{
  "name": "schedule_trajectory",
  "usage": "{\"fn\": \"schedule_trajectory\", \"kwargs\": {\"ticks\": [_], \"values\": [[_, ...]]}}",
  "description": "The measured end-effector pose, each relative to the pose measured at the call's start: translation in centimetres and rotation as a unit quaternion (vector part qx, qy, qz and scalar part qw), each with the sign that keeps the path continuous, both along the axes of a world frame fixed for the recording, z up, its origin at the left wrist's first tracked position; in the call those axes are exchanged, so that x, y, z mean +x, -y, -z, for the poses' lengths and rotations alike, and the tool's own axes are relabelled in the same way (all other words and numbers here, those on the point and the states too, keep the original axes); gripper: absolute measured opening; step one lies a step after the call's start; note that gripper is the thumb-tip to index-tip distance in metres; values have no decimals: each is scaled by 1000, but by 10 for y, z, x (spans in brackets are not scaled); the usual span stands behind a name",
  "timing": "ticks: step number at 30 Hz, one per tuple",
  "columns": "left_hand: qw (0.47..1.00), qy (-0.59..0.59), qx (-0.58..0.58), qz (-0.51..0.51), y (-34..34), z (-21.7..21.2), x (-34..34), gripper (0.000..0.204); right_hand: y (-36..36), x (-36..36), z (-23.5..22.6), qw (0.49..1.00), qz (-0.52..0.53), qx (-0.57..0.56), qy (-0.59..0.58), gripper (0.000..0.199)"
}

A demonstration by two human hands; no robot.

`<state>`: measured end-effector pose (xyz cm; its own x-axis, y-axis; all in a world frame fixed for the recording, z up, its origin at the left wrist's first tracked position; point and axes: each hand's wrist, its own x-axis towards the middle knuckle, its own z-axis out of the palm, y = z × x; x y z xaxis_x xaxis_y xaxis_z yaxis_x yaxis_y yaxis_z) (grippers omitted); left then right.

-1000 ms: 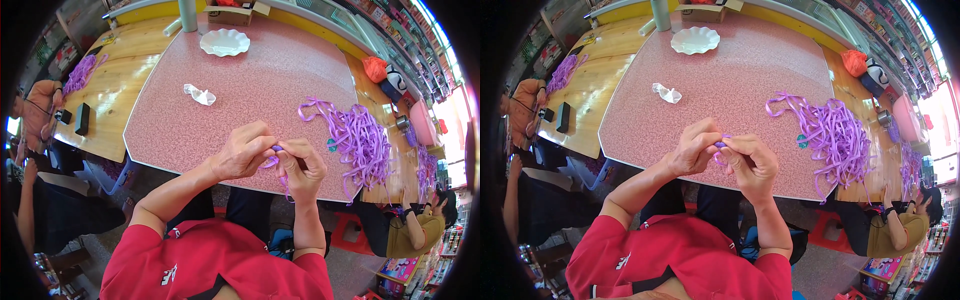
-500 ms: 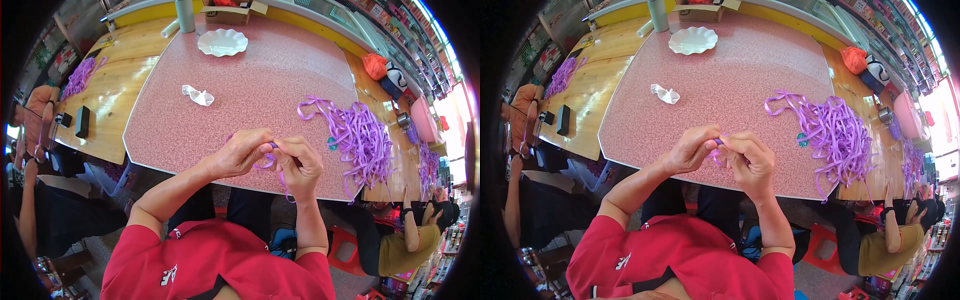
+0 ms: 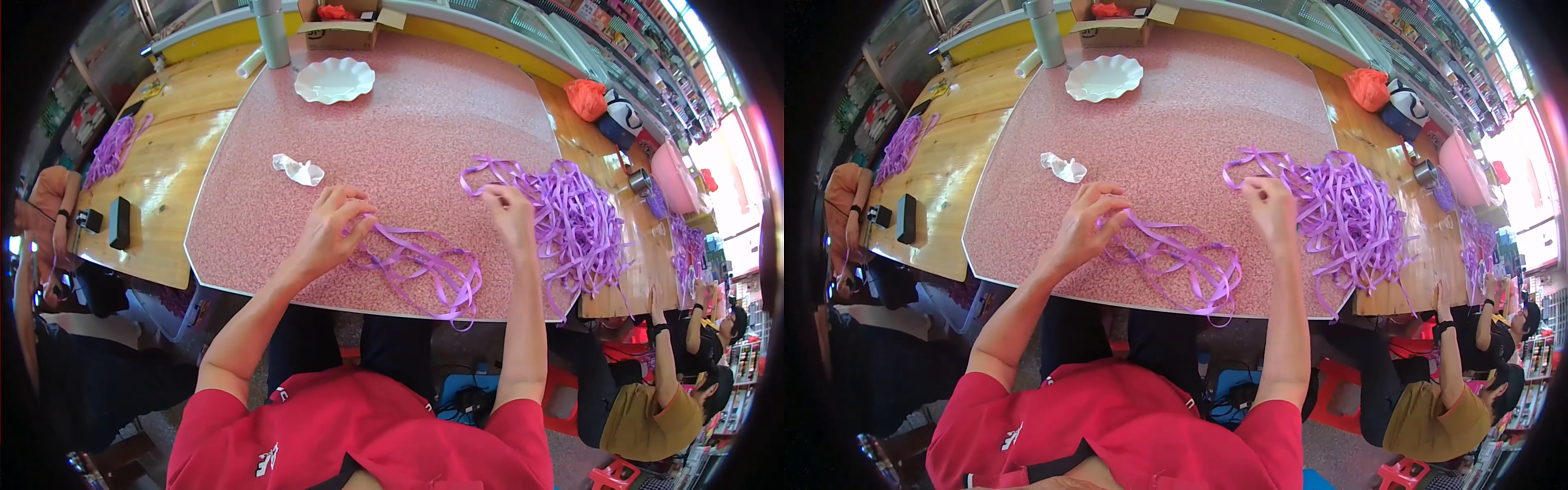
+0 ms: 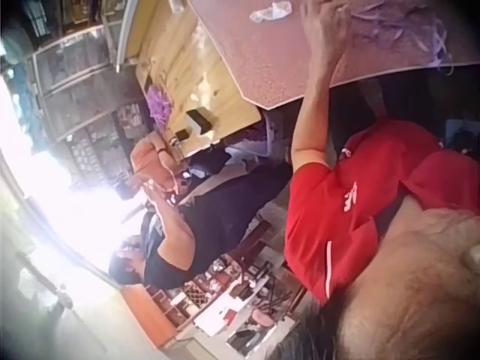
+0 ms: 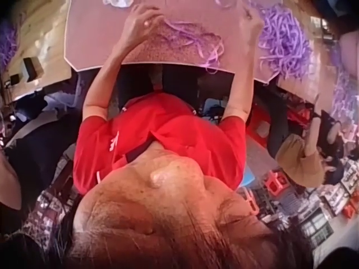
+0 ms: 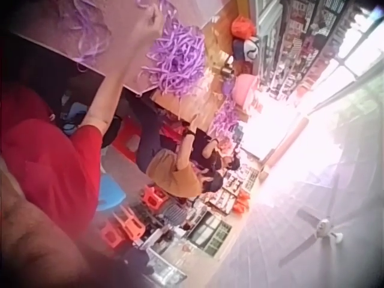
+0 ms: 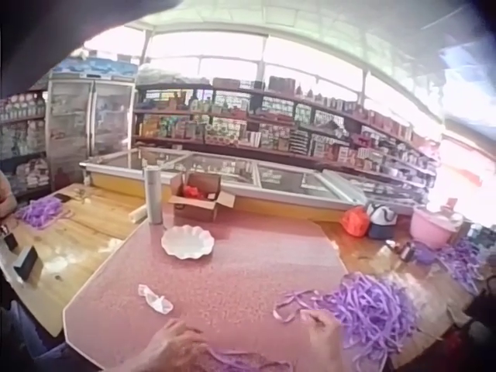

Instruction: Untangling and organizing long purple plastic ribbons on a workbench.

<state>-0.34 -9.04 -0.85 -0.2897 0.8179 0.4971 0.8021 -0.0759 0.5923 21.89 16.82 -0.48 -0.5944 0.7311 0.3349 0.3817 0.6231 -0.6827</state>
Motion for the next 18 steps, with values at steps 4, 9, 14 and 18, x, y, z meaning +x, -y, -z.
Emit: {"fn": "schedule_trajectory", "kwargs": {"ticks": [4,9,14,18], "values": [[1000,-11,16,-3,-10,4,6,17,6,-29,20,973,24,178,148,21],[996,66,-41,36,-26,-3,7,30,46,-79,1,995,-93,46,-12,17],[976,198,76,44,-52,-6,22,50,83,-94,-30,839,-169,-434,-281,11],[885,443,-22,140,-55,-7,18,42,75,-84,-30,753,-182,-475,-418,11]]}}
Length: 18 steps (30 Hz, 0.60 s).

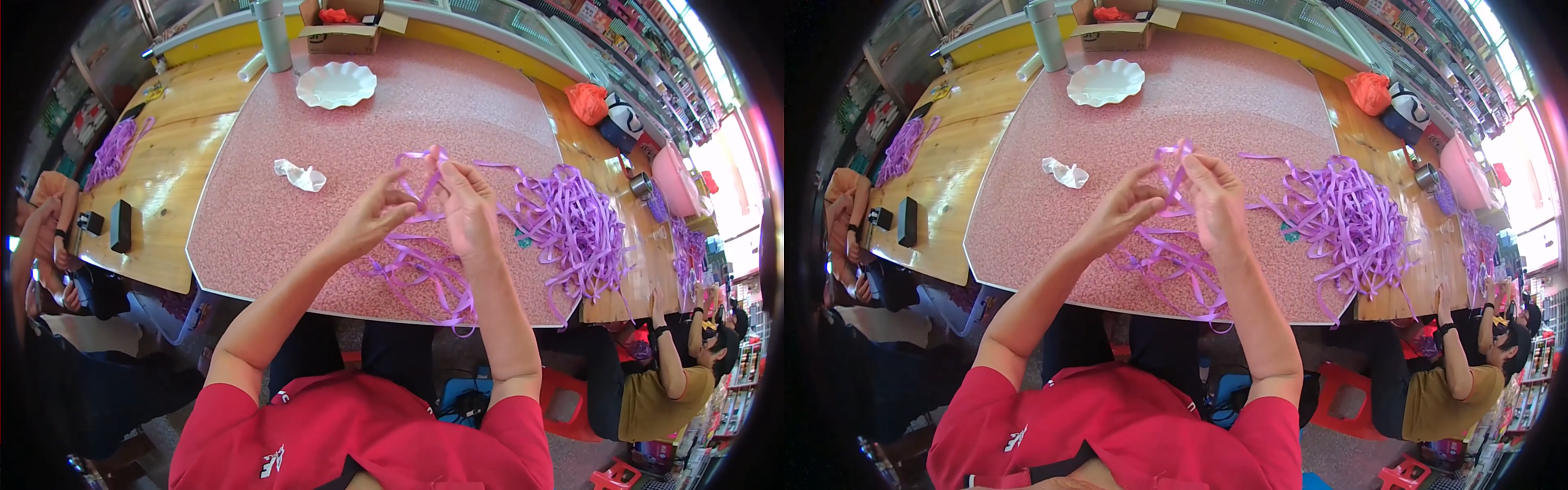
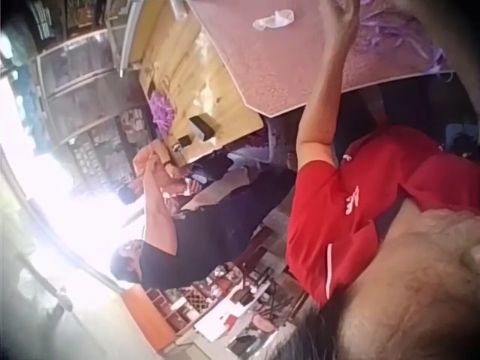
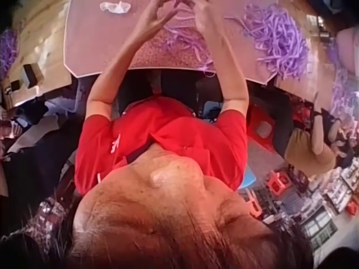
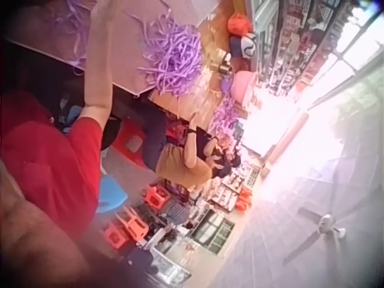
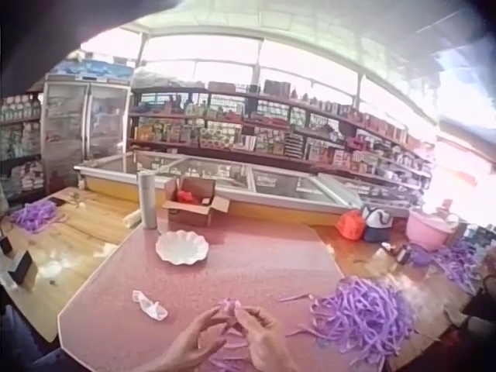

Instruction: Untangling and organizing long purple plastic ribbons on a workbench.

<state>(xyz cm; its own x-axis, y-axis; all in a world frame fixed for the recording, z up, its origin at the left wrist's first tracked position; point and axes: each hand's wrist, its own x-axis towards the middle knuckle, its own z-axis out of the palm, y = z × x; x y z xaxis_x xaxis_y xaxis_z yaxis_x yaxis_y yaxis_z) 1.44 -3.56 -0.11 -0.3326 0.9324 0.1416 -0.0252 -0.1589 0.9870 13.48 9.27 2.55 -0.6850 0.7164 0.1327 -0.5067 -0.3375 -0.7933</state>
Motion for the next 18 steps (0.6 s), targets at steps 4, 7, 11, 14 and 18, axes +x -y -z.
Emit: {"fn": "schedule_trajectory", "kwargs": {"ticks": [4,7,11,14,18], "values": [[990,5,-32,140,5,0,-5,35,-15,17,-5,999,40,7,-32,11],[994,8,-69,79,15,-7,-7,27,-40,35,-7,993,111,35,-35,12],[998,0,-68,19,26,-1,-33,24,-67,59,-7,974,197,105,-27,12],[998,23,-61,-15,35,-2,-43,18,-79,69,-1,958,251,137,14,11],[998,28,-61,-15,38,-1,-50,18,-103,84,18,913,333,198,128,10]]}}
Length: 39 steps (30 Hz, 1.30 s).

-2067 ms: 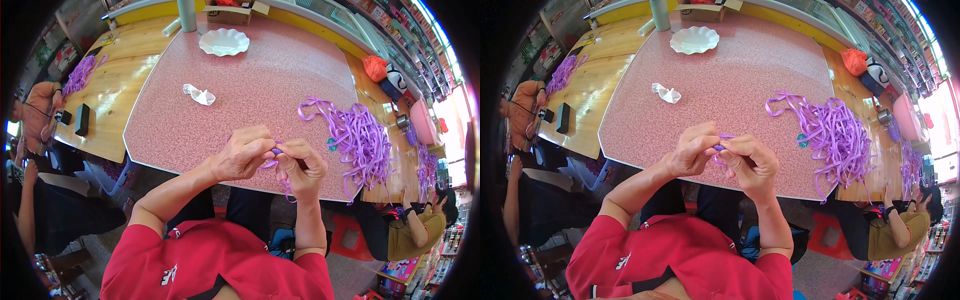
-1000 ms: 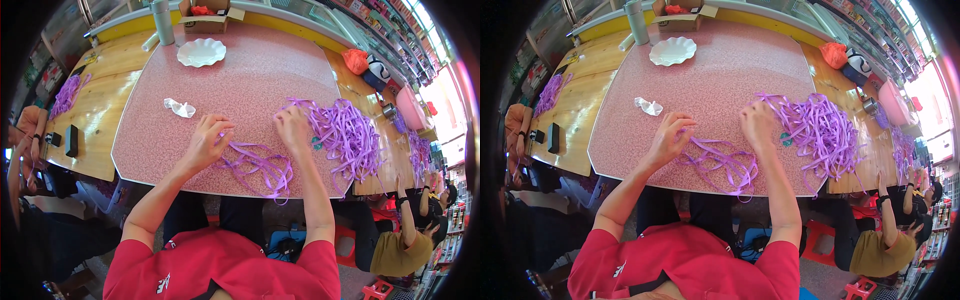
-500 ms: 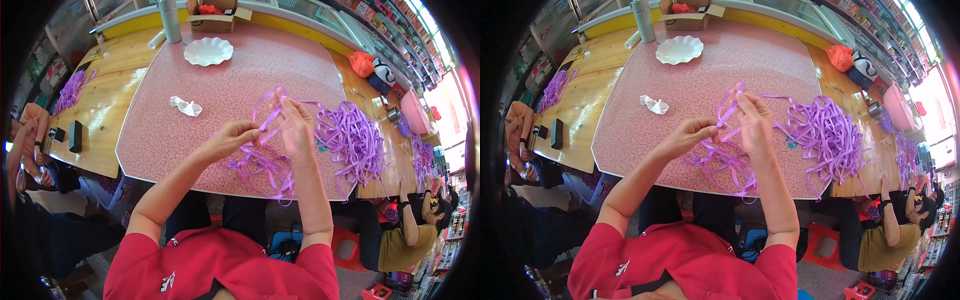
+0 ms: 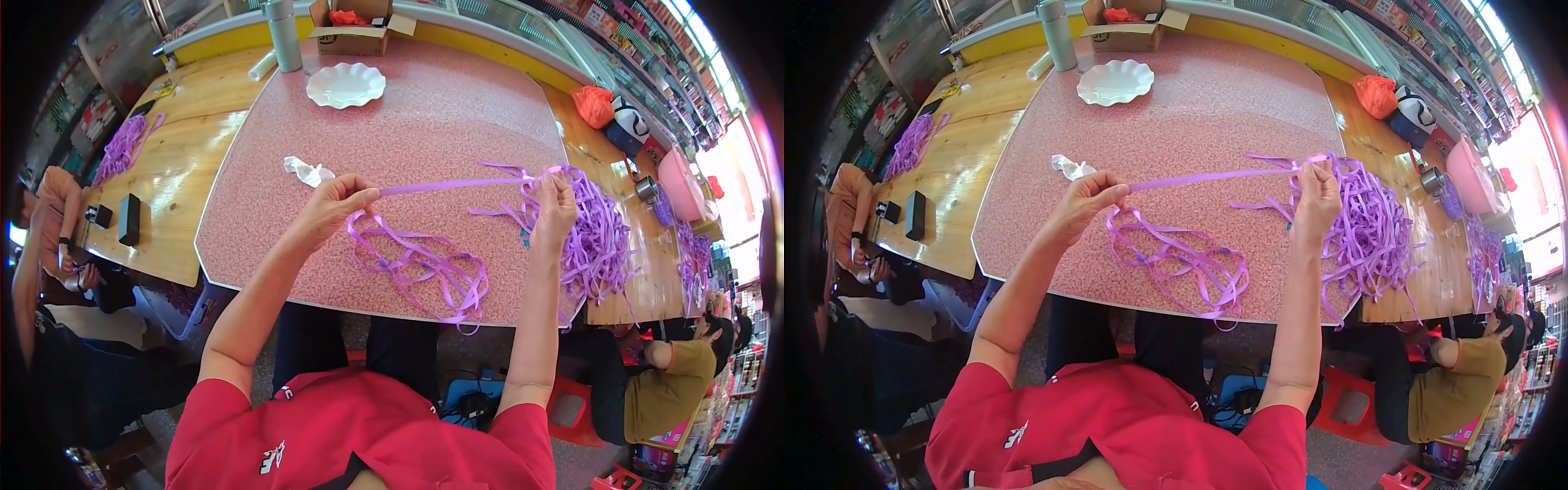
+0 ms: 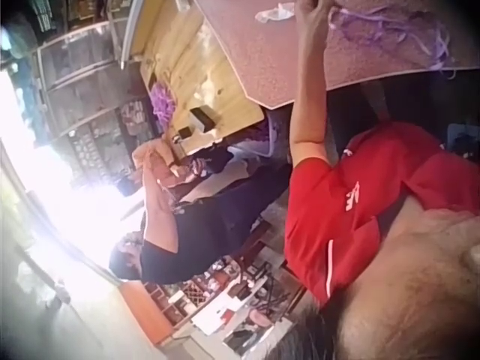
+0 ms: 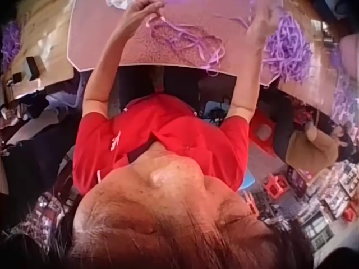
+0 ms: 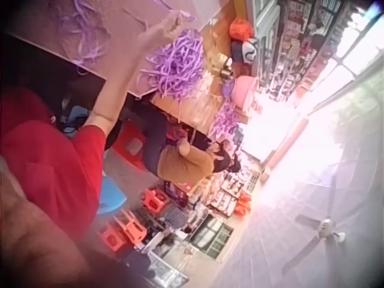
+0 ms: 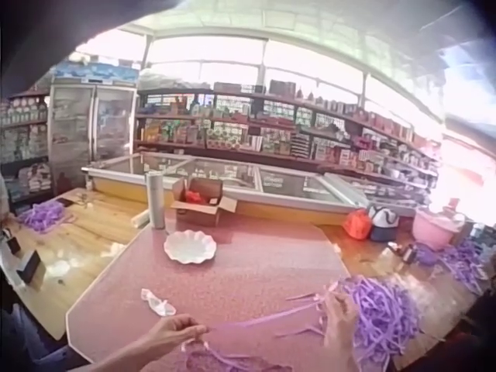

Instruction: Untangling and organizing long purple plastic ribbons on a workbench.

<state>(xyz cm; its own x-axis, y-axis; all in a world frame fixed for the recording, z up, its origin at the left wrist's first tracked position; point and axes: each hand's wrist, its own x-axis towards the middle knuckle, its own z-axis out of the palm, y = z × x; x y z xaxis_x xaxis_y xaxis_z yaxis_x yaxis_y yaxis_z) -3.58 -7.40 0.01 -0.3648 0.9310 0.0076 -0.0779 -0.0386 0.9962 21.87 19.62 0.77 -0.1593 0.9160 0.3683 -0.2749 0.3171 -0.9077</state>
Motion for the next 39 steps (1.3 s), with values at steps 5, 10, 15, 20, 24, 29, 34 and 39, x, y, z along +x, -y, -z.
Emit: {"fn": "schedule_trajectory", "kwargs": {"ticks": [5,10,15,20,24,29,34,39], "values": [[1000,-7,1,29,-3,-9,16,20,9,5,1,790,175,226,543,22],[997,-24,-36,63,-11,-16,28,23,106,-64,-19,891,-203,280,293,31],[998,-1,-26,55,-17,-20,28,24,121,-71,-6,900,-370,138,186,26],[997,31,-20,70,-5,-22,23,26,124,-69,-12,914,-307,192,181,22],[998,-5,-9,64,-6,-17,23,26,131,-66,-22,898,-256,228,277,19],[997,-11,-3,71,-10,-12,25,26,133,-63,-28,894,-209,278,283,14],[997,-36,-15,59,-11,-14,29,27,136,-63,-22,926,-309,34,215,13],[996,-22,6,85,-10,-13,30,28,138,-61,-29,915,-266,161,258,10]]}}
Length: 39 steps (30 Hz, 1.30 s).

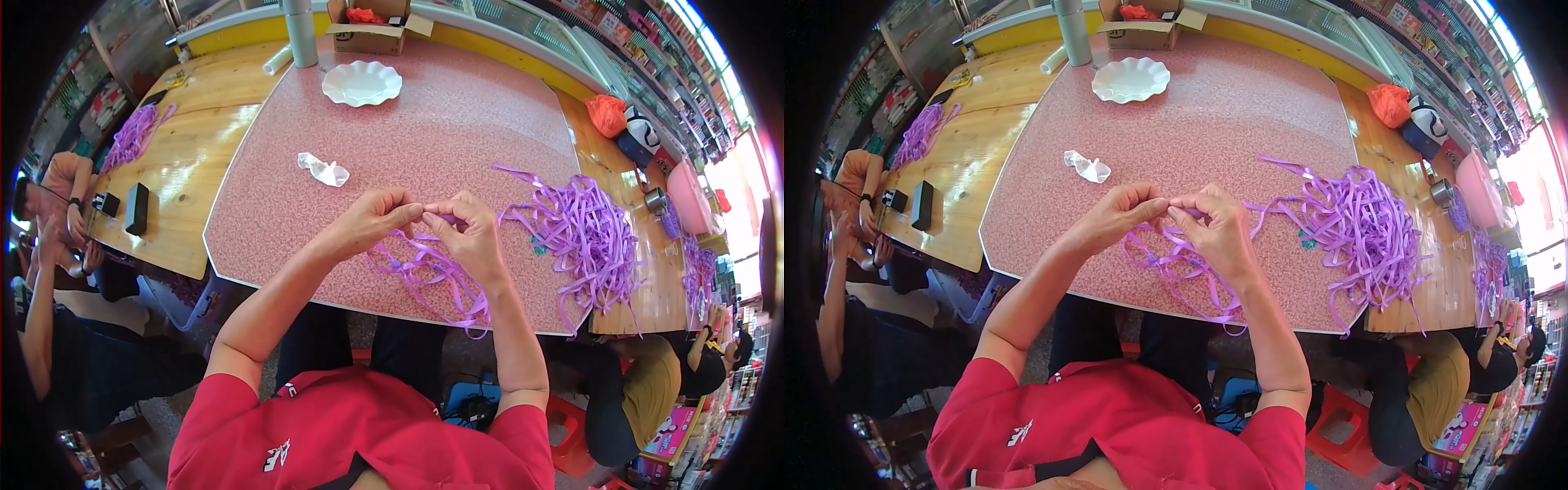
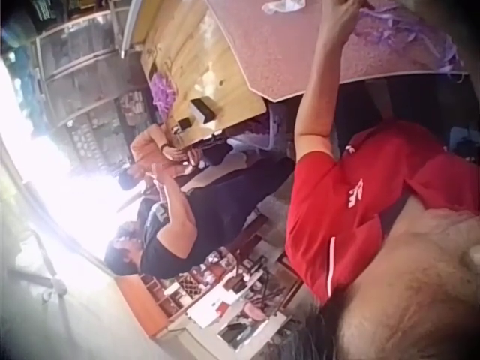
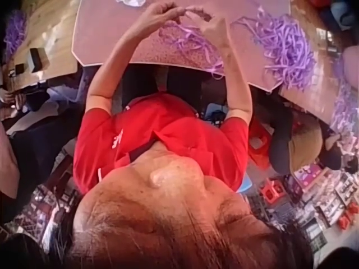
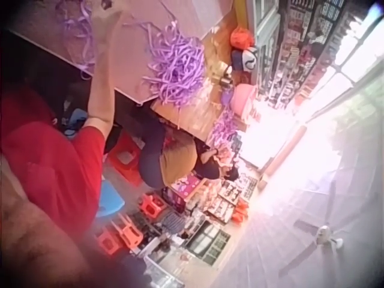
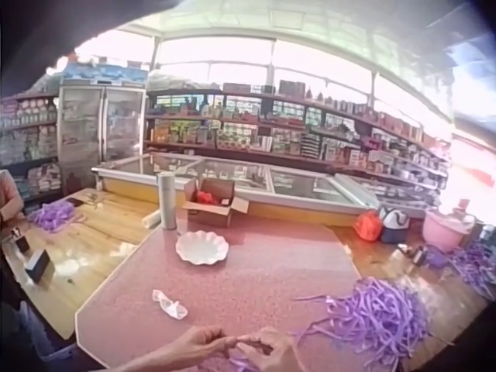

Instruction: Untangling and organizing long purple plastic ribbons on a workbench.

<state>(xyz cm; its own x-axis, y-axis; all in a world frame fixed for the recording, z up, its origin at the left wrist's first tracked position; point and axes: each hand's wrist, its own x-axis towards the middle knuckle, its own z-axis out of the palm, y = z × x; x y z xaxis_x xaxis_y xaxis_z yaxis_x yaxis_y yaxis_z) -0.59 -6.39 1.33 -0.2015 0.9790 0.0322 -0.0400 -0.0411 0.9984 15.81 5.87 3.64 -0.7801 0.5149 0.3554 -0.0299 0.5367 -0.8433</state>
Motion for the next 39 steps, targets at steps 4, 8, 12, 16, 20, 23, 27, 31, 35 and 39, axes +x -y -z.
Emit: {"fn": "schedule_trajectory", "kwargs": {"ticks": [4,8,12,16,20,23,27,31,35,39], "values": [[995,-46,42,-78,0,0,4,26,2,3,-2,1000,12,-9,3,7],[937,-284,155,-135,5,-18,14,18,0,7,4,997,14,-70,-26,6],[839,-469,223,-163,1,-13,15,21,3,7,0,997,17,-76,-26,5],[799,-505,268,-184,-1,-12,14,16,2,8,0,996,10,-84,-14,5],[795,-509,267,-192,-1,-12,16,10,3,8,0,995,7,-102,-17,4],[805,-501,255,-188,0,-16,19,9,1,9,2,997,14,-68,-15,5],[849,-460,211,-156,2,-13,16,7,-6,14,-2,996,-16,-85,-14,6],[991,-79,69,-84,7,-6,21,12,-17,18,-6,983,-10,-182,-9,5],[972,208,92,-52,10,6,26,13,-19,16,2,979,5,-204,-22,4],[928,337,158,-29,7,7,31,11,-7,10,11,991,21,-123,-45,2]]}}
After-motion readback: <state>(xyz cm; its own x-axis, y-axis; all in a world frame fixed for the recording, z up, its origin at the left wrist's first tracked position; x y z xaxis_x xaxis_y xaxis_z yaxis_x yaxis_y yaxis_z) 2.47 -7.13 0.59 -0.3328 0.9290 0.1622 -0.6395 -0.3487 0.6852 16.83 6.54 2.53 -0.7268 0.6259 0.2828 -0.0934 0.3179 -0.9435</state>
